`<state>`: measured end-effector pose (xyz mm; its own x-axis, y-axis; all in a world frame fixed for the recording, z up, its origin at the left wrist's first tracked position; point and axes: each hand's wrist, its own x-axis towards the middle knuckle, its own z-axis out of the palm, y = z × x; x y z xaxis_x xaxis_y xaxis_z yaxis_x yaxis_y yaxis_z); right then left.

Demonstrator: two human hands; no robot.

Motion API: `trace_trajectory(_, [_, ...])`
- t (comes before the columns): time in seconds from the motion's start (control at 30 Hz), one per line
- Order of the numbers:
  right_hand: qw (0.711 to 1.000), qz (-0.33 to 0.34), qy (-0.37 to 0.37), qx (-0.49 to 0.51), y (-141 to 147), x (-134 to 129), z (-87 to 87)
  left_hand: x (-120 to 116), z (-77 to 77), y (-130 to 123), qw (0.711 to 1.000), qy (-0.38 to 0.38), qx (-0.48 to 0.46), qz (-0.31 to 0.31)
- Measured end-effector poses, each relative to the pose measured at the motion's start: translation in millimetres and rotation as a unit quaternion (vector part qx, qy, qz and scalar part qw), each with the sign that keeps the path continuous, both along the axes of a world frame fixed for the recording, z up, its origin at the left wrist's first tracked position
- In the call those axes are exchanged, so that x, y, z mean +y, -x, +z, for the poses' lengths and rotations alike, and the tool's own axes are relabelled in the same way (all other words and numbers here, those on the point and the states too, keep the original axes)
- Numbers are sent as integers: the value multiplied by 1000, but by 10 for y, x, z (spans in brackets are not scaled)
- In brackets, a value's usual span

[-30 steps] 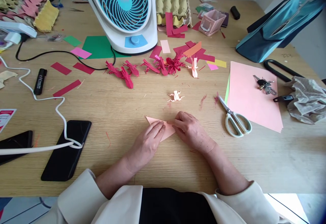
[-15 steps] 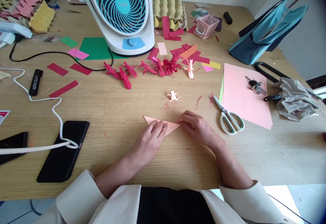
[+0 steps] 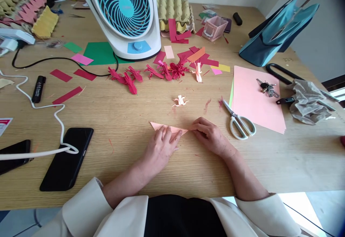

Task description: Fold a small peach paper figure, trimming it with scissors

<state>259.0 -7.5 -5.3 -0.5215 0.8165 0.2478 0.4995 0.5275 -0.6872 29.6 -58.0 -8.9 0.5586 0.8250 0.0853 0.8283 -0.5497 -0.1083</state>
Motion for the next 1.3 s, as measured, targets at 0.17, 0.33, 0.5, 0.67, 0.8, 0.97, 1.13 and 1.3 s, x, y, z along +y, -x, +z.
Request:
trace_trajectory(0.17, [999, 32, 5, 3, -42, -4, 13, -1, 8, -31, 1000, 7, -3, 5])
trace_trajectory(0.33, [1000, 23, 4, -1, -9, -10, 31, 3, 45, -40, 1000, 5, 14, 1])
trace_trajectory(0.5, [999, -47, -2, -26, 126, -2, -30, 7, 39, -24, 1000, 11, 9, -3])
trace_trajectory(0.67, [997, -71, 4, -39, 208, 16, -52, 14, 51, -15, 1000, 16, 7, -18])
trace_trajectory(0.8, [996, -76, 18, -45, 223, 25, -25, 14, 85, -23, 999, 34, 17, -10])
trace_trajectory(0.97, [994, -79, 22, -67, 243, 34, -12, 6, 86, -33, 999, 44, 22, -4])
trace_trajectory(1.13, [992, -79, 4, -98, 265, 32, -13, 7, 102, -39, 998, 42, 38, -17])
trace_trajectory(1.3, [987, -82, -18, -134, 278, 24, -30, -14, 110, -59, 998, 58, 27, -11])
